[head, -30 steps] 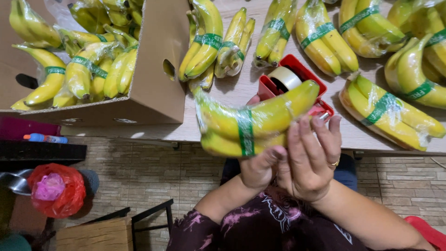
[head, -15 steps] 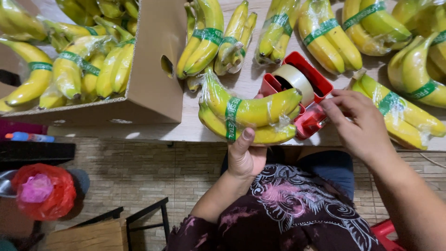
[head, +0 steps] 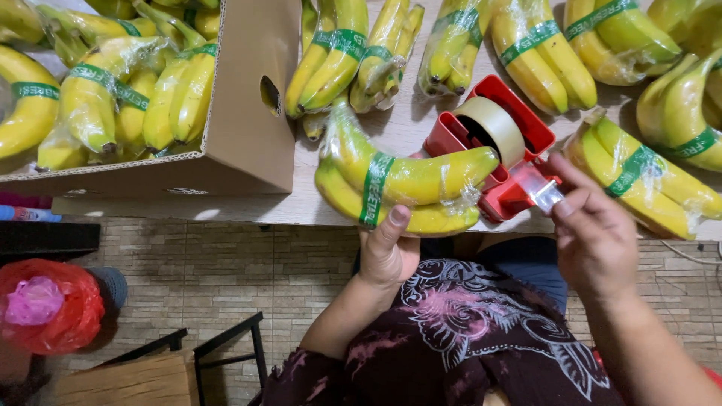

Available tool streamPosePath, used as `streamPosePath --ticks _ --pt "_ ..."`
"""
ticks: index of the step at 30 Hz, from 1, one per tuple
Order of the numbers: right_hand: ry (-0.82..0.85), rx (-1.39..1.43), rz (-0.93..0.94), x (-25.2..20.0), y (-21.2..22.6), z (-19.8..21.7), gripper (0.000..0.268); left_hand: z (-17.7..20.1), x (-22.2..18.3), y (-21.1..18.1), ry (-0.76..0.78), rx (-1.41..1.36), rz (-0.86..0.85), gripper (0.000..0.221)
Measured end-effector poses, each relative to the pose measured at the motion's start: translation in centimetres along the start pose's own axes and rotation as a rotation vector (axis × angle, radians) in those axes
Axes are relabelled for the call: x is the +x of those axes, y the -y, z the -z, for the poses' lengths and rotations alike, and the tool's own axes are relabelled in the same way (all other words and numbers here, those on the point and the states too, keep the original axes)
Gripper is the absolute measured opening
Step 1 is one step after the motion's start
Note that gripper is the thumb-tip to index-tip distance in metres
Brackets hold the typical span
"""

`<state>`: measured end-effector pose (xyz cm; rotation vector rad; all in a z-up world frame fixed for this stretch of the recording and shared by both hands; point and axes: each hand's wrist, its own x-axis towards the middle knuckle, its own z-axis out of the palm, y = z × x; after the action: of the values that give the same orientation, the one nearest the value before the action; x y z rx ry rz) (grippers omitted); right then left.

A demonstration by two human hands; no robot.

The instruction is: Taping bunches of bananas with a manual dispenser and placing them into a shipping box.

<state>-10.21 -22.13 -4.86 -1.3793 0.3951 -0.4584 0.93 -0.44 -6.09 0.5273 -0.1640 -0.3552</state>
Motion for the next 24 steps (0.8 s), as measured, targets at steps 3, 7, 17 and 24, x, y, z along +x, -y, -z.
streamPosePath --ticks 3,7,17,24 --pt "0.005 -0.396 0.228 -0.1 -2.3 1.7 0.006 -0.3 0.1 0.2 -0.038 -0.038 0.044 0.074" --pt "0.064 -0.857 0.541 0.0 0.4 2.0 0.006 -1.9 -0.3 -0.4 -0.056 -0.194 0.117 0.063" --pt "0.469 -1.411 0.295 -4.8 12.0 3.0 0.072 -4.3 -0.3 -1.2 -0.07 0.002 0.213 0.057" --pt "1.167 -1.718 1.161 -0.6 14.2 -3.5 0.081 -6.2 -0.5 -1.0 -0.191 0.178 0.186 0.069"
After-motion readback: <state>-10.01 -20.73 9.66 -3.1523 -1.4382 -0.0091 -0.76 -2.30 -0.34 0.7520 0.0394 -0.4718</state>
